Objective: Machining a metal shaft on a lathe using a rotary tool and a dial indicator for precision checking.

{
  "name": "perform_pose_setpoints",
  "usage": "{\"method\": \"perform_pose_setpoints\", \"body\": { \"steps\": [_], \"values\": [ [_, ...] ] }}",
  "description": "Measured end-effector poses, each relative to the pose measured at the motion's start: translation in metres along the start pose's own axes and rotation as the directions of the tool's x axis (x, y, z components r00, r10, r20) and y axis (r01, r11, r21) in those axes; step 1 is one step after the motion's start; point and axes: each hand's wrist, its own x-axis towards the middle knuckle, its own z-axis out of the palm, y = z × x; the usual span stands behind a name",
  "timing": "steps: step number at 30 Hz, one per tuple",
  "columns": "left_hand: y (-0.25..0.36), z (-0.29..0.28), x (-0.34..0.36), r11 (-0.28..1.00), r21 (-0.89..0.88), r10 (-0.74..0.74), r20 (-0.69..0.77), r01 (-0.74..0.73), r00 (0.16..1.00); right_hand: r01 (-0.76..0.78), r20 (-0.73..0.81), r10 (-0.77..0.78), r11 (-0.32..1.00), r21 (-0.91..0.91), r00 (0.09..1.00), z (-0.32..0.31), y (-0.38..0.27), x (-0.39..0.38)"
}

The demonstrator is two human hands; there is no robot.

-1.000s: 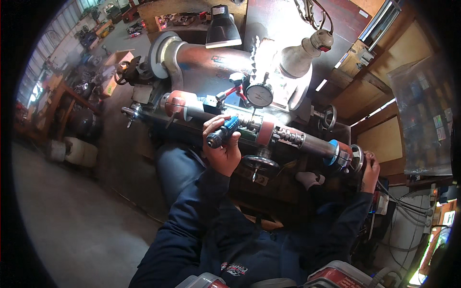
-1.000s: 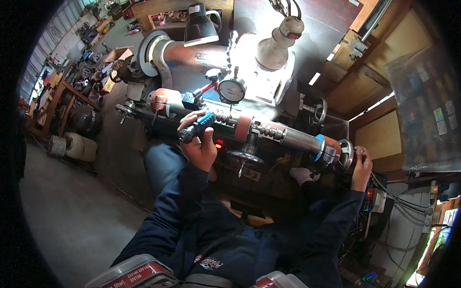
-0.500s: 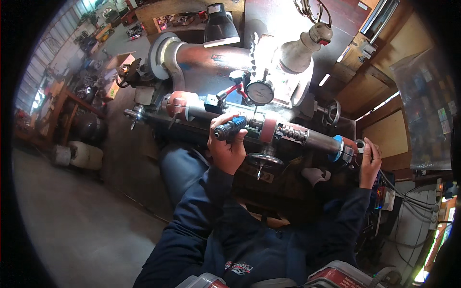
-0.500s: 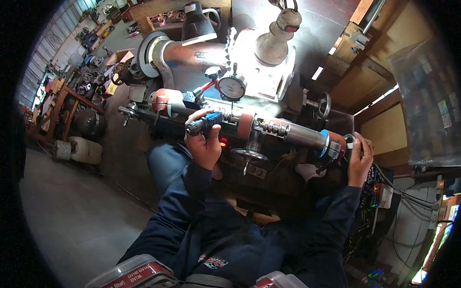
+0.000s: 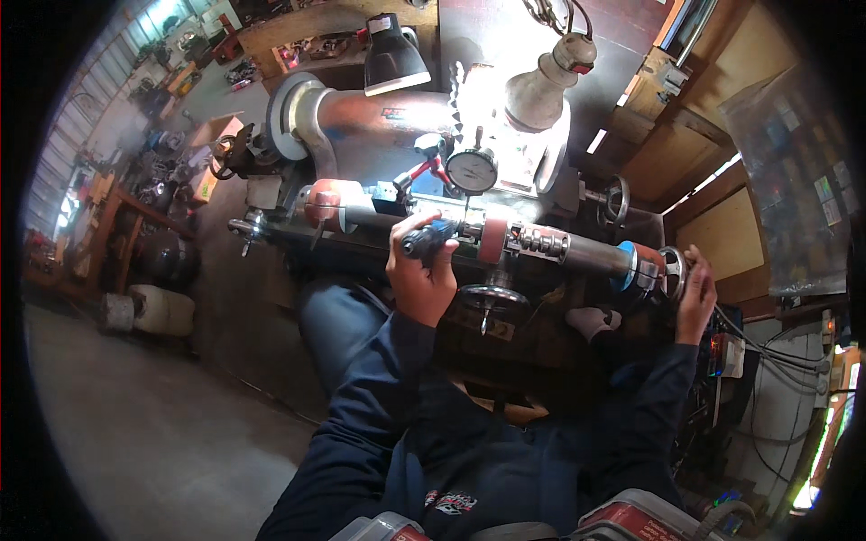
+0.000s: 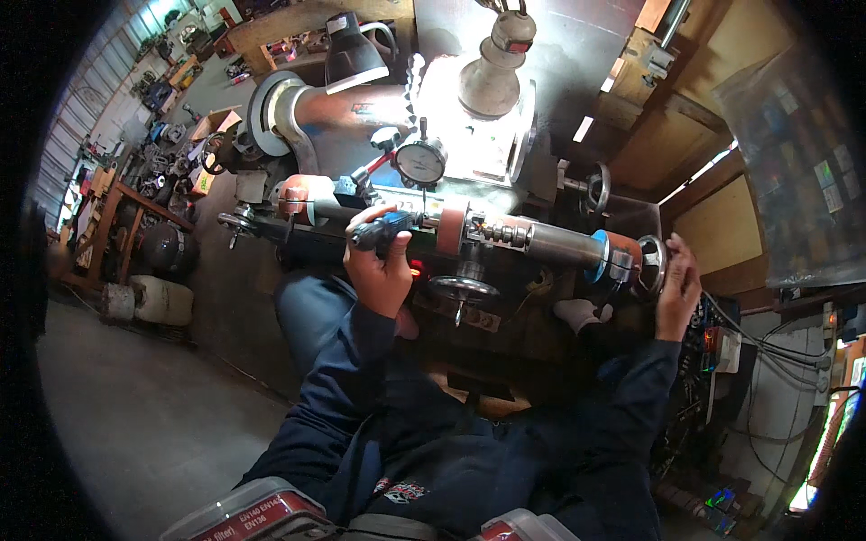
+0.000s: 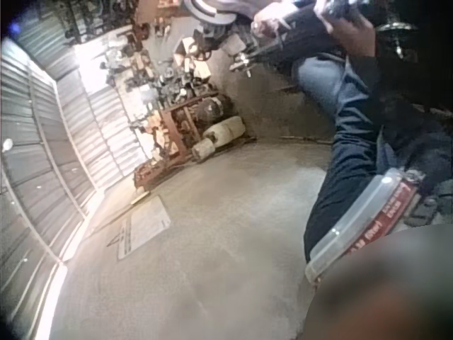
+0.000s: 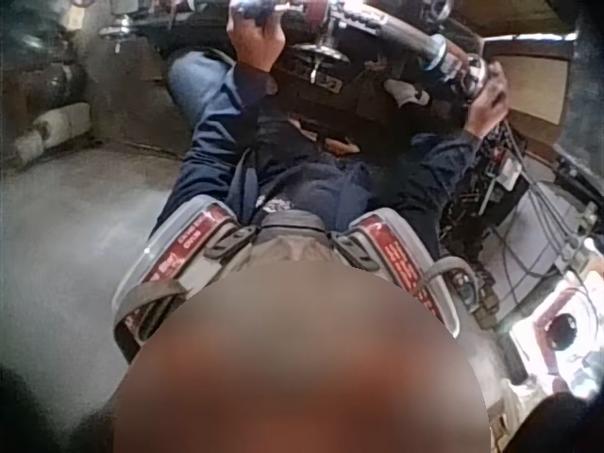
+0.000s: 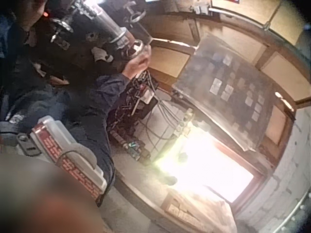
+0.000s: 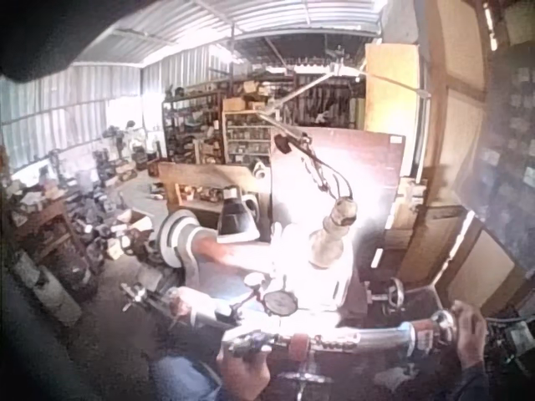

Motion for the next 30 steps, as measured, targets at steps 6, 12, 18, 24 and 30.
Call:
{"method": "perform_pose_setpoints", "body": {
  "steps": [6, 12, 18, 24, 30],
  "values": [
    [-0.008, -0.002, -0.001, 0.984, -0.175, 0.003, -0.186, -0.037, 0.982, -0.121, -0.035, 0.125, 0.988, 0.094, 0.992, -0.008, 0.04, 0.004],
    [-0.012, 0.003, -0.005, 0.98, -0.196, 0.011, -0.183, -0.047, 0.983, -0.203, 0.193, 0.17, 0.965, 0.168, 0.966, 0.001, 0.059, 0.02],
    [-0.012, 0.002, -0.005, 0.976, -0.209, 0.024, -0.184, -0.063, 0.983, -0.262, 0.407, 0.229, 0.965, 0.026, 0.884, -0.007, 0.087, -0.006],
    [-0.012, 0.002, -0.005, 0.981, -0.186, 0.026, -0.184, -0.06, 0.983, -0.297, 0.446, 0.288, 0.953, -0.051, 0.847, -0.041, 0.061, -0.035],
    [-0.014, 0.003, -0.006, 0.981, -0.186, 0.03, -0.174, -0.063, 0.984, -0.297, 0.279, 0.291, 0.955, -0.022, 0.915, -0.054, 0.037, -0.02]
  ]
}}
